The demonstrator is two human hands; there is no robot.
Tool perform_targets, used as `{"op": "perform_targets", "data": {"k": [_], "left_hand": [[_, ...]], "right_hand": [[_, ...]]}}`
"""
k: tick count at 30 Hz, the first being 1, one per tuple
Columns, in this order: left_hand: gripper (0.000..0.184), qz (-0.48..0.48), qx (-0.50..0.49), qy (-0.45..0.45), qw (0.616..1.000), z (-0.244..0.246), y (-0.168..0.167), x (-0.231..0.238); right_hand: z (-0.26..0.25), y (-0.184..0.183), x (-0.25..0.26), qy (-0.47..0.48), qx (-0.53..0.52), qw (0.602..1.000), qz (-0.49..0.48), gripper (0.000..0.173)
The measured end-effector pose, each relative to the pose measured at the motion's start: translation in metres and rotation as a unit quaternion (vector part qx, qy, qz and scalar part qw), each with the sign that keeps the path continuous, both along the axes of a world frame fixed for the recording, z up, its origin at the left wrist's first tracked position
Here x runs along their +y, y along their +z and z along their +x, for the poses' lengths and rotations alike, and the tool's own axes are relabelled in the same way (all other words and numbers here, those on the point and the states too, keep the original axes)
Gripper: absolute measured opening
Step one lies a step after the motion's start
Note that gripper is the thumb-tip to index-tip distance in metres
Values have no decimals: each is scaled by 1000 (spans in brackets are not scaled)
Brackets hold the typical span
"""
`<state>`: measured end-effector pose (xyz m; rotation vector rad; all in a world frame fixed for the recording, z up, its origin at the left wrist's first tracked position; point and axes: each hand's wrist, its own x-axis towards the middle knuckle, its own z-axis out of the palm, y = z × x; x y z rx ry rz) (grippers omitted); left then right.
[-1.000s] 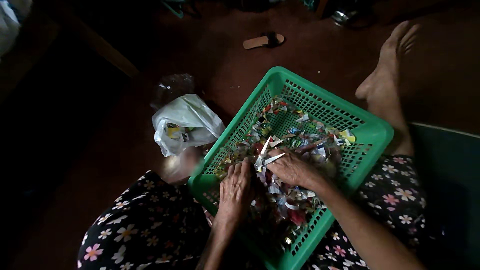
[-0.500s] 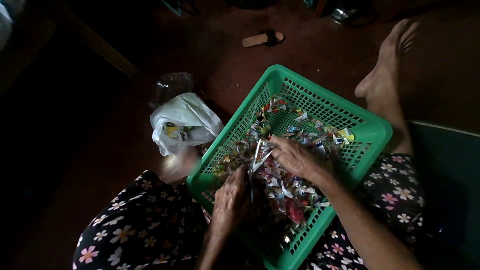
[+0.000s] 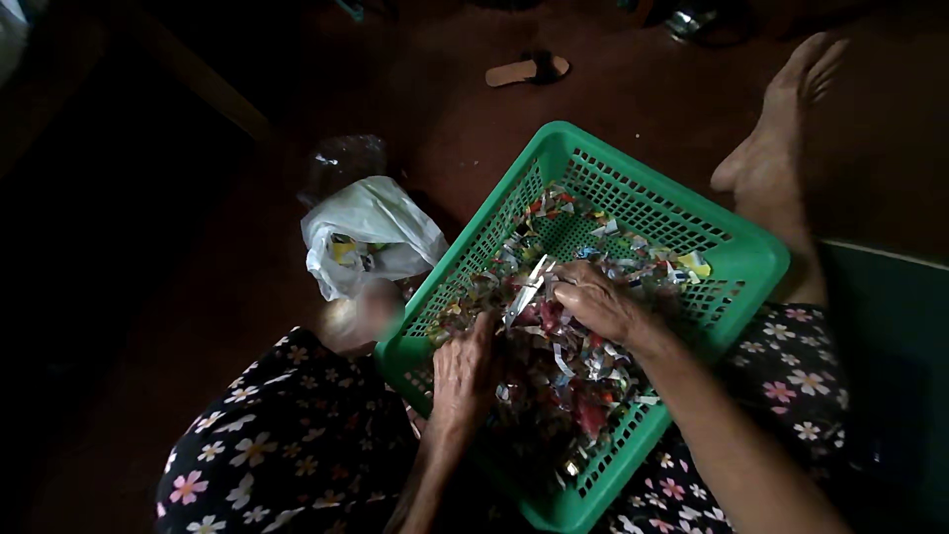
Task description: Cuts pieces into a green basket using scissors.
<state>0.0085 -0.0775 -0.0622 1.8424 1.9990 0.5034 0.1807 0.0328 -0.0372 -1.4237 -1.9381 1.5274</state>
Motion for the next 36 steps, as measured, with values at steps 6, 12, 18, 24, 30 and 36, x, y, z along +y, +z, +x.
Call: {"op": "perform_targets", "data": {"k": [6, 12, 18, 24, 30, 36], "left_hand": [[22, 22, -14, 3, 1000, -1, -8, -10], [40, -34, -27, -34, 999, -3, 5, -3], [20, -4, -29, -7, 1000, 0, -6, -8], [34, -192, 20, -36, 980, -12, 42, -10], [53, -158, 176, -29, 971, -32, 83, -29], [32, -21, 275, -22, 961, -70, 137, -28]], "right_hand": [[0, 1, -1, 25, -28, 999, 11, 23], [-4, -1, -8, 129, -45, 990, 21, 23], [-6, 8, -3, 151, -125, 979, -52, 31], [3, 8, -3, 141, -193, 970, 40, 23], [25, 21, 0, 86, -341, 916, 194, 52], [-39, 16, -29, 167, -287, 884, 329, 66]]}}
